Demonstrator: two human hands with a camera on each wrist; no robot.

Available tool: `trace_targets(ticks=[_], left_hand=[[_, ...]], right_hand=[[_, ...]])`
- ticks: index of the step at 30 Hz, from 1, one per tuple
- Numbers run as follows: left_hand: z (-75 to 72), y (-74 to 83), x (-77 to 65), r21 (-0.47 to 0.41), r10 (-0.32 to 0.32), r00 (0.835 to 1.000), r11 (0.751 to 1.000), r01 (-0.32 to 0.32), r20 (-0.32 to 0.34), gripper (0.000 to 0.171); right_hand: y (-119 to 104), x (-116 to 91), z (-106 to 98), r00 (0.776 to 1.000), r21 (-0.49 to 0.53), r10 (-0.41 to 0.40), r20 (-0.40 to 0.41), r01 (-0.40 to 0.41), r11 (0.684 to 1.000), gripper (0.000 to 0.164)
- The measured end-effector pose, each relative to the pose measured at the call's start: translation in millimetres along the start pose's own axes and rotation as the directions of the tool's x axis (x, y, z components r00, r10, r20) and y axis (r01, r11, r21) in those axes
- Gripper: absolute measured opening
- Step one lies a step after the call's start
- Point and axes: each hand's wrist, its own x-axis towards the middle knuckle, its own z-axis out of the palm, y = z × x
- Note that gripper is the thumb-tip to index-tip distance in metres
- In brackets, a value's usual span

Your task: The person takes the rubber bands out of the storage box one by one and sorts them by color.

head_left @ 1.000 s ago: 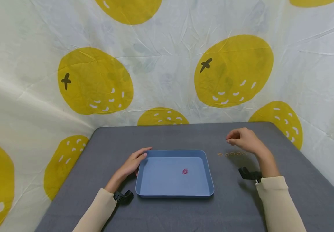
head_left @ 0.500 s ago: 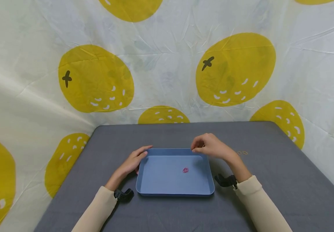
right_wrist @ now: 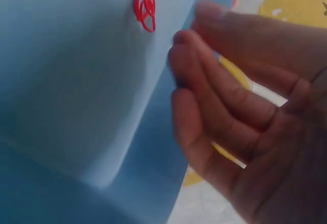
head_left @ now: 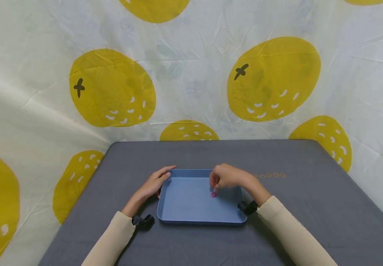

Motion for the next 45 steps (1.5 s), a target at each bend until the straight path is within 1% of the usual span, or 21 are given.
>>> trace_targets(ticks=[7,13,21,28,33,37,45], left_hand=[[-2.0,-0.9,0.0,-0.004,0.000,1.000,1.000,0.000,-0.005,0.042],[-2.2,-0.8,-0.7,-0.005,-0.002,1.000,1.000,0.002,0.002,0.042],[-1.2,-1.7,0.4,0.006,0.010,1.000,1.000,-0.010,0.000,0.042],[-0.2,-1.2,2.0,0.008,0.011,1.000,1.000,-0.011,0.001,0.043],[0.0,-0.7,3.1,0.010,0.016,1.000,1.000,-0.016,0.003,0.042],[-0.5,-0.2,3.6,0.014,0.021,1.000,1.000,-0.021,0.003,0.042],[-1.2,0.1,3.3,0.013,0.016,1.000,1.000,-0.016,0.001,0.043]], right_hand=[[0,7,6,0.999,-0.035,0.021,0.037,-0.020,0.999,0.011],[-2,11,12,0.995,-0.044,0.058,0.077,-0.055,0.998,0.015],[-4,10,15,0.996,-0.066,0.046,0.080,-0.040,0.997,0.021],[-4,11,14,0.995,-0.079,0.067,0.076,-0.061,0.995,0.024],[-3,12,14,0.993,-0.074,0.099,0.067,-0.094,0.993,0.018],[-4,13,14,0.992,-0.051,0.100,0.071,-0.097,0.994,0.014],[-8,16,16,0.993,-0.034,0.078,0.085,-0.076,0.997,0.019]])
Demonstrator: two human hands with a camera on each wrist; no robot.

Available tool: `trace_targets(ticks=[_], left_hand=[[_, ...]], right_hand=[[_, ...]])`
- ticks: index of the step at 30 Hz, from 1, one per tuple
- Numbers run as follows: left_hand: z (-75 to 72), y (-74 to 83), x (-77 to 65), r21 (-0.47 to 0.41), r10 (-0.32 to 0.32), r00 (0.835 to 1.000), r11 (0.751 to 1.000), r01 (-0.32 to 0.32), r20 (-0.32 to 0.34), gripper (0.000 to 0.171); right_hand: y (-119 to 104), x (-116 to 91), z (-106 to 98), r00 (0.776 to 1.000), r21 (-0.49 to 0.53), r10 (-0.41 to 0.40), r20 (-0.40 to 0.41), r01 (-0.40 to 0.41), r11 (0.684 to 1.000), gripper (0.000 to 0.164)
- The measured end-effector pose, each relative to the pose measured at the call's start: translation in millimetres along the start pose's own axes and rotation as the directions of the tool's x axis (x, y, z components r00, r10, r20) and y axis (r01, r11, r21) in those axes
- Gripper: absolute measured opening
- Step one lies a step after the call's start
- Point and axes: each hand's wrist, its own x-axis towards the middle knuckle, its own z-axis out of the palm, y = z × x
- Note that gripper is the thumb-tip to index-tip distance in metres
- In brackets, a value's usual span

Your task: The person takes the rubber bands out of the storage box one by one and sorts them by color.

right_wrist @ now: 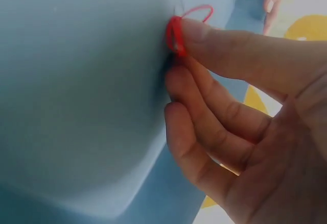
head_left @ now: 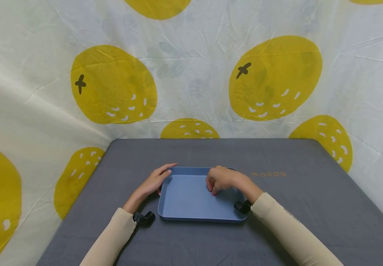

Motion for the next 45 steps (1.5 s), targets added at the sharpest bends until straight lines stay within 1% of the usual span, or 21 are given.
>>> trace_targets(ticks=[4,9,15,19,23,27,32,36,39,45], left_hand=[[1.2,0.2,0.4,0.005,-0.001,1.000,1.000,0.001,-0.003,0.042],[1.5,0.1,0.2,0.001,0.002,1.000,1.000,-0.002,-0.001,0.042],[0.1,-2.5,-0.6,-0.010,0.017,1.000,1.000,-0.016,0.004,0.043],[0.2,-3.0,-1.2,-0.004,0.011,1.000,1.000,-0.011,0.004,0.043],[0.2,-2.6,-1.5,-0.009,0.005,1.000,1.000,-0.004,0.004,0.043],[0.5,-1.8,-1.1,-0.009,0.003,1.000,1.000,-0.003,0.002,0.043],[0.8,-0.7,-0.5,-0.003,-0.002,1.000,1.000,0.001,-0.001,0.043],[0.9,-0.2,-0.2,-0.003,0.000,1.000,1.000,0.000,-0.006,0.043],[1.0,0.1,-0.1,0.000,-0.003,1.000,1.000,0.003,-0.004,0.043],[-0.5,-0.3,-0.5,-0.006,-0.007,1.000,1.000,0.007,0.000,0.043]], right_hand=[[0,0,0,1.000,-0.007,-0.016,0.002,0.016,1.000,0.021],[2,-2,-1,0.999,-0.002,-0.041,-0.015,0.041,0.999,0.021],[2,-7,-5,0.998,0.000,-0.054,-0.031,0.054,0.999,0.020],[4,-10,-7,0.994,-0.004,-0.078,-0.077,0.078,0.997,0.021],[6,-12,-11,0.985,-0.012,-0.110,-0.131,0.110,0.994,0.023],[7,-17,-16,0.981,0.023,-0.128,-0.149,0.132,0.991,0.019],[11,-29,-25,0.977,0.082,-0.123,-0.173,0.139,0.987,0.009],[20,-45,-33,0.973,0.140,-0.109,-0.202,0.139,0.980,0.008],[30,-59,-38,0.971,0.179,-0.077,-0.228,0.120,0.977,0.007],[60,-86,-43,0.957,0.230,0.007,-0.290,0.063,0.971,0.004]])
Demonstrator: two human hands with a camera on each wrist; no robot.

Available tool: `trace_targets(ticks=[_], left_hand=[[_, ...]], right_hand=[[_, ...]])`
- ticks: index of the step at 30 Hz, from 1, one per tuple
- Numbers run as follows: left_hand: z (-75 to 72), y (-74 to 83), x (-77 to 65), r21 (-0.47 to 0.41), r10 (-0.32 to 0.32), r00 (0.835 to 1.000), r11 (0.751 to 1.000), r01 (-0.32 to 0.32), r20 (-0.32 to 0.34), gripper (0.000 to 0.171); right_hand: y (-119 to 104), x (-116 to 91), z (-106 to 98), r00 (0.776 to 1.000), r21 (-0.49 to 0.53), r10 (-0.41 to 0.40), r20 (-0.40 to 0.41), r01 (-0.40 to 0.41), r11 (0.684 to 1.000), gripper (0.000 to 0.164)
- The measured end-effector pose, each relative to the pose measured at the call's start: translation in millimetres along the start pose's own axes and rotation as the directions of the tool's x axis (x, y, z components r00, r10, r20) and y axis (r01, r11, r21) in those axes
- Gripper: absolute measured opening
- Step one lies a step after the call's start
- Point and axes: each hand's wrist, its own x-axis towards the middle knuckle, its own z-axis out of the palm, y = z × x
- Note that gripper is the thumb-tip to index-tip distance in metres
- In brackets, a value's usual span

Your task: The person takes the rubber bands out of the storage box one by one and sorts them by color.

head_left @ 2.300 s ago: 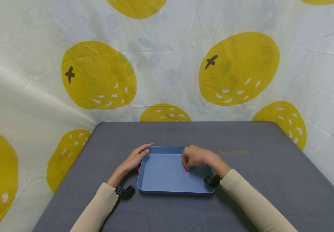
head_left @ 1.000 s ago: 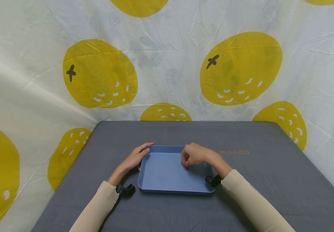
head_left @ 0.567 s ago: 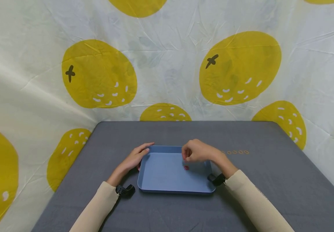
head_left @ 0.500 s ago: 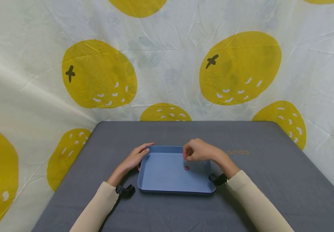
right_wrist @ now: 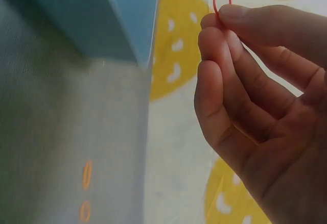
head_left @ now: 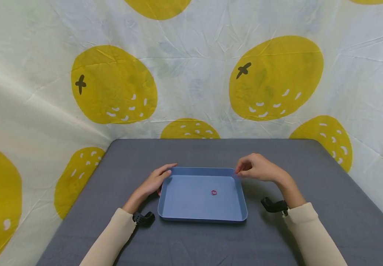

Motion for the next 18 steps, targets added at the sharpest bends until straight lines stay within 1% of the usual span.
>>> trace_targets(ticks=[3,7,13,18], left_hand=[[-0.5,-0.4,-0.1,0.000,0.001,1.000,1.000,-0.001,0.002,0.043],[-0.9,-1.3,-0.5,0.005,0.001,1.000,1.000,-0.001,-0.003,0.043],[0.1,-1.2,-0.8,0.003,-0.003,1.000,1.000,0.003,0.001,0.042],[1.0,-1.6,-0.6,-0.006,0.002,1.000,1.000,-0.002,0.001,0.042]], right_hand=[[11,-11,-7,0.999,0.024,0.036,-0.019,-0.036,0.999,0.005],[25,-21,-15,0.997,0.045,0.068,-0.026,-0.067,0.997,0.007],[43,-30,-22,0.994,0.044,0.104,-0.019,-0.103,0.994,0.008],[54,-33,-22,0.990,0.061,0.138,-0.002,-0.138,0.989,0.009]])
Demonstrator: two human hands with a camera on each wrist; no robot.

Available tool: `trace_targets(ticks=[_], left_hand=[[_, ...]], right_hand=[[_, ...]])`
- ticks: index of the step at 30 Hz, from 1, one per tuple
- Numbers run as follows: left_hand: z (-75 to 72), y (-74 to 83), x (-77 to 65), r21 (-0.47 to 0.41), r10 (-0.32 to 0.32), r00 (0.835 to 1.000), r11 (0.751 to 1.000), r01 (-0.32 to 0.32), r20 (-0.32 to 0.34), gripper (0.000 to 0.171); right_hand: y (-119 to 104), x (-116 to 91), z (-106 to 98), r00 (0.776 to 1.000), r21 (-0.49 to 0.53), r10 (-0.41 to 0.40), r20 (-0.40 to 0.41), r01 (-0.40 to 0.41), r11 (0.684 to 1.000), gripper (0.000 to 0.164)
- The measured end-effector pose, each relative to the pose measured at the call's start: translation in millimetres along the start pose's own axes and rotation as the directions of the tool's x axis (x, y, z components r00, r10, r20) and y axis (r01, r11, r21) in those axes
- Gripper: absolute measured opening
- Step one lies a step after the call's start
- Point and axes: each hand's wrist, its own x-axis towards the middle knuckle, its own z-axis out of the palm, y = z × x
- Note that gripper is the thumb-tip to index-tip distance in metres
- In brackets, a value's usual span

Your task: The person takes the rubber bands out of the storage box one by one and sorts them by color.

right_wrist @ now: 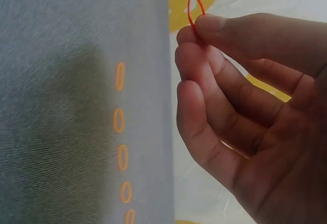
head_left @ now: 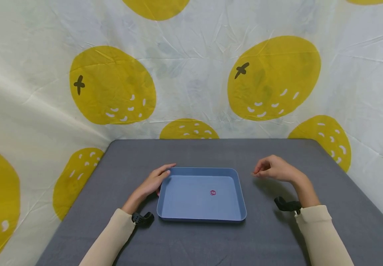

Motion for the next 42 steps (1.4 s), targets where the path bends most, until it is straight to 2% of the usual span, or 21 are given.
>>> trace_targets(ticks=[20,35,42], left_hand=[[-1.7,-0.5,-1.0,0.005,0.012,1.000,1.000,-0.012,0.007,0.043],[-2.1,-0.8,-0.3,0.021,0.004,1.000,1.000,-0.004,0.002,0.043],[-1.9,-0.3,0.4,0.022,0.005,1.000,1.000,-0.005,0.005,0.043]], right_hand=[[24,11,12,0.998,-0.020,0.054,0.018,-0.054,0.998,0.005],[25,12,16,0.995,-0.039,0.092,0.028,-0.091,0.995,0.006],[27,11,16,0.997,-0.059,0.082,0.015,-0.081,0.995,0.003]])
